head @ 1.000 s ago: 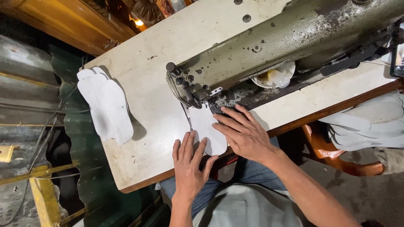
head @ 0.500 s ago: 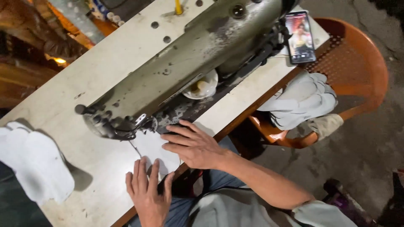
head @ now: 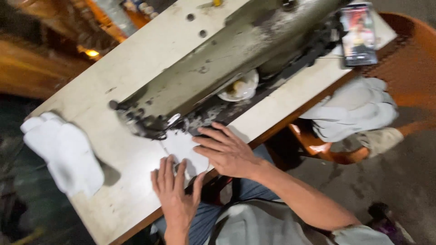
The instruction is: Stitching the edges of shoe insoles using an industrial sewing machine at a stitching station.
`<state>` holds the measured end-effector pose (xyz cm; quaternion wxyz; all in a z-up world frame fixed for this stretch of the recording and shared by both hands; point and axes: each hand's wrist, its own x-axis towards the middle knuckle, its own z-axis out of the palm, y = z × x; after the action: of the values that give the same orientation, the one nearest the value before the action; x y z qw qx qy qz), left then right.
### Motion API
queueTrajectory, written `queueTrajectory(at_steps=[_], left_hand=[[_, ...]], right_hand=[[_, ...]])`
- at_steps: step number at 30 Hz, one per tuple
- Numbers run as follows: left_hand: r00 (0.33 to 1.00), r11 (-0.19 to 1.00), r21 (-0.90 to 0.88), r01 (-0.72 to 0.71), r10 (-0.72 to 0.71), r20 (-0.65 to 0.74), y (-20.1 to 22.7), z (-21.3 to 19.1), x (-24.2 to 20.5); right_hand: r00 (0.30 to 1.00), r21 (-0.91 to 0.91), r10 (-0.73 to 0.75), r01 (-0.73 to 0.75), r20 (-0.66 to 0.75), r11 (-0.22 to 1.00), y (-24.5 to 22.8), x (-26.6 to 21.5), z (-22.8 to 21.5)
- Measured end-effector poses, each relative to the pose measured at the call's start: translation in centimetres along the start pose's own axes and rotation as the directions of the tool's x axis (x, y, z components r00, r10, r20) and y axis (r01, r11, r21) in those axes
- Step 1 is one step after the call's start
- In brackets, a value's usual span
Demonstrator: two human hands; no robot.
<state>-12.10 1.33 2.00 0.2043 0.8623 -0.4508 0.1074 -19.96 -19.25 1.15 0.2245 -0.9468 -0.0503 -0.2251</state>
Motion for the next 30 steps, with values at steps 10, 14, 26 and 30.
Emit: queueTrajectory(at_steps=[10,14,26,30], left_hand=[[0.999,0.999,-0.005,0.036,-0.036,-0.018,-0.1,-0.4,0.8],[0.999,0.999,-0.014,0.037,-0.037,-0.017,-0.2,-0.6,1.4],[0.998,0.997,-0.054,0.054,-0.052,0.039,-1.3,-1.1,2.7],[0.999,0.998,-0.052,0.034,-0.032,0.042,-1.7,-1.0,2.9]], right_hand=[[1.000,0.001,-0.016,0.016,-0.011,1.000,-0.4,0.8,-0.2],[1.000,-0.018,-0.021,0.021,-0.009,1.000,-0.4,0.8,-0.1],[0.998,-0.024,-0.018,0.016,-0.067,1.000,-0.7,1.1,0.1],[0.997,-0.029,-0.016,0.014,-0.071,0.999,-0.7,1.1,0.1]])
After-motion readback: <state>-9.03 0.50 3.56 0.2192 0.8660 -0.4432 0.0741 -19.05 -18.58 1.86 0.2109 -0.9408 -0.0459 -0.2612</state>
